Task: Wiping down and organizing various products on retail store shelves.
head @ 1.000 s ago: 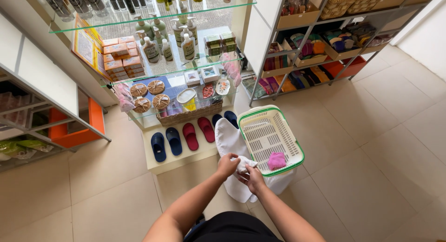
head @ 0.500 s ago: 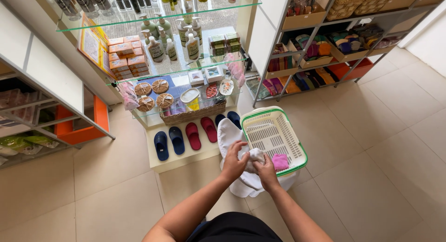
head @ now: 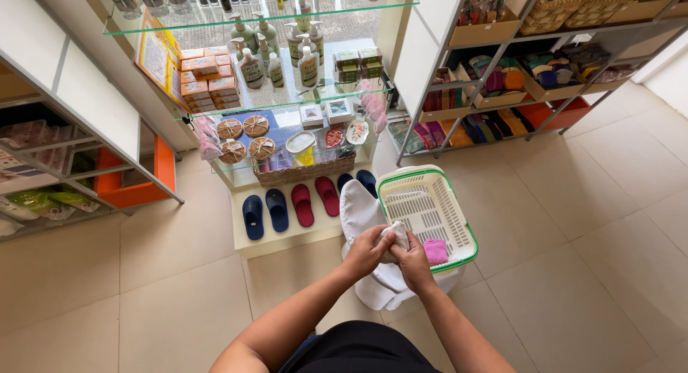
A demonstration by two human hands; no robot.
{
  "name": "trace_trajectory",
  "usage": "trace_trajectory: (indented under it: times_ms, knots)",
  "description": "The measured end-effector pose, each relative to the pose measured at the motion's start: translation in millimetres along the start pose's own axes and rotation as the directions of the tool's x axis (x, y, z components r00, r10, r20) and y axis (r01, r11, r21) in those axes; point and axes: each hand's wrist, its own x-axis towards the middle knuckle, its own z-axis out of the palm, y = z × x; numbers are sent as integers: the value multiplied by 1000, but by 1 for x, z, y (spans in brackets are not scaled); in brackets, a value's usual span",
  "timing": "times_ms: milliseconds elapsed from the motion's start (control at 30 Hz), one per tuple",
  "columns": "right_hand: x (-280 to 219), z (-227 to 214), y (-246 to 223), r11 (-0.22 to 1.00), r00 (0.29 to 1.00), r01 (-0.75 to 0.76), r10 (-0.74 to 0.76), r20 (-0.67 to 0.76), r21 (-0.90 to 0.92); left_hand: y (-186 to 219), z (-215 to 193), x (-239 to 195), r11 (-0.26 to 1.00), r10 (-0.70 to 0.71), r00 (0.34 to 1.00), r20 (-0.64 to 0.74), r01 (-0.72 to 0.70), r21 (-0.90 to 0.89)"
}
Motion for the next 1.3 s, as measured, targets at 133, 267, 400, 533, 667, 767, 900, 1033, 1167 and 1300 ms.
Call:
trace_trajectory:
  times_ms: [133,267,400,533,667,767,900,1033,1167,1300]
  knots:
    - [7,-9,4,963,987,153,-159,-9,-223,-3,-3,0,1000,3,999,-52,-3,6]
    - [6,-4,-8,975,991,97,-113,-72,-198,0,-9,2,1000,8,994,-108,-7,9]
    - [5,-8,3,988,994,-65,52,-95,-142,10,-15,0,998,-42,988,-151,35,-46]
    - [2,6,3,986,984,-167,167,-64,1,9,-19,1,994,-7,981,-192,-14,-108]
    - [-10,24,-4,957,968,-251,245,60,146,5,-25,0,984,-17,972,-233,-24,-174]
    - [-9,28,2,961,965,-252,242,103,110,3,-32,-1,973,-65,973,-220,13,-232]
    - [-4,33,8,980,982,-171,160,103,105,-10,-38,-4,956,-89,973,-215,24,-291]
    - [2,42,7,986,991,-125,119,63,108,-30,-44,-3,941,-95,979,-181,29,-337]
    - [10,46,8,989,996,-80,85,-36,127,-55,-49,5,966,-96,987,-129,62,-250]
    - [37,16,36,994,976,-71,87,-199,87,-88,-48,17,972,-202,976,-86,189,-141]
